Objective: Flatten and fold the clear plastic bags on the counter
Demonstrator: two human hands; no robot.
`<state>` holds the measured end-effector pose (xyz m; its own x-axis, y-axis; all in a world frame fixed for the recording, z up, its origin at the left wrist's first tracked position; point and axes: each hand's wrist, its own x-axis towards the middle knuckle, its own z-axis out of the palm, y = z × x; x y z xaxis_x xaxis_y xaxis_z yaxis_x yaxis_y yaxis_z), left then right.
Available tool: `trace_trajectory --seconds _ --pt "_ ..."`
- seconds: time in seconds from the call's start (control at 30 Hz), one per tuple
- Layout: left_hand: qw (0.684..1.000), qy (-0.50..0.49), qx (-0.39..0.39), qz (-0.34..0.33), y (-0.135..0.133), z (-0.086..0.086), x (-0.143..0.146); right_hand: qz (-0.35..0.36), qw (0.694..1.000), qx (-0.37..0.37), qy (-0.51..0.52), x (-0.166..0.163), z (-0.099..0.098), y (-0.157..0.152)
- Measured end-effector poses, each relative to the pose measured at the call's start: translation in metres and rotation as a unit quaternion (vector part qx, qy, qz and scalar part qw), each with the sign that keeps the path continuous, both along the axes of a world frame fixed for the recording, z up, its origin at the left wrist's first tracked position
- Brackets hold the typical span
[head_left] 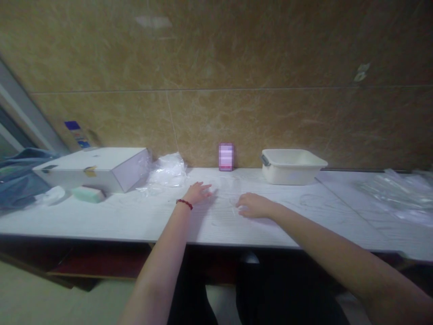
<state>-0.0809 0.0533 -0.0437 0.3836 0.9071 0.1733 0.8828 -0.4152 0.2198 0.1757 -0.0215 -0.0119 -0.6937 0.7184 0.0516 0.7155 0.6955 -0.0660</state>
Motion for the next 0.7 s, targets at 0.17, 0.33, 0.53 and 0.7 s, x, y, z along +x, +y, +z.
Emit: trace_trajectory --seconds 0.17,0.33,0.53,0.7 --pt "0.995 -0.025 -0.013 -0.093 -0.039 0.014 -0.001 0.008 0.998 0.062 -0.009 0.011 -0.017 -0.049" --pt "0.974 -0.085 -0.079 -0.197 -0.079 0.020 -0.001 -0.005 0.994 0.105 0.023 0.005 -0.030 -0.042" --pt "0.966 -0.070 -0.062 -0.241 -0.094 0.011 0.004 -0.002 0.982 0.069 0.178 0.000 -0.016 -0.042" --pt "0.966 -0.105 -0.041 -0.235 -0.081 0.001 0.016 0.055 0.970 -0.029 0.233 0.012 -0.004 -0.052"
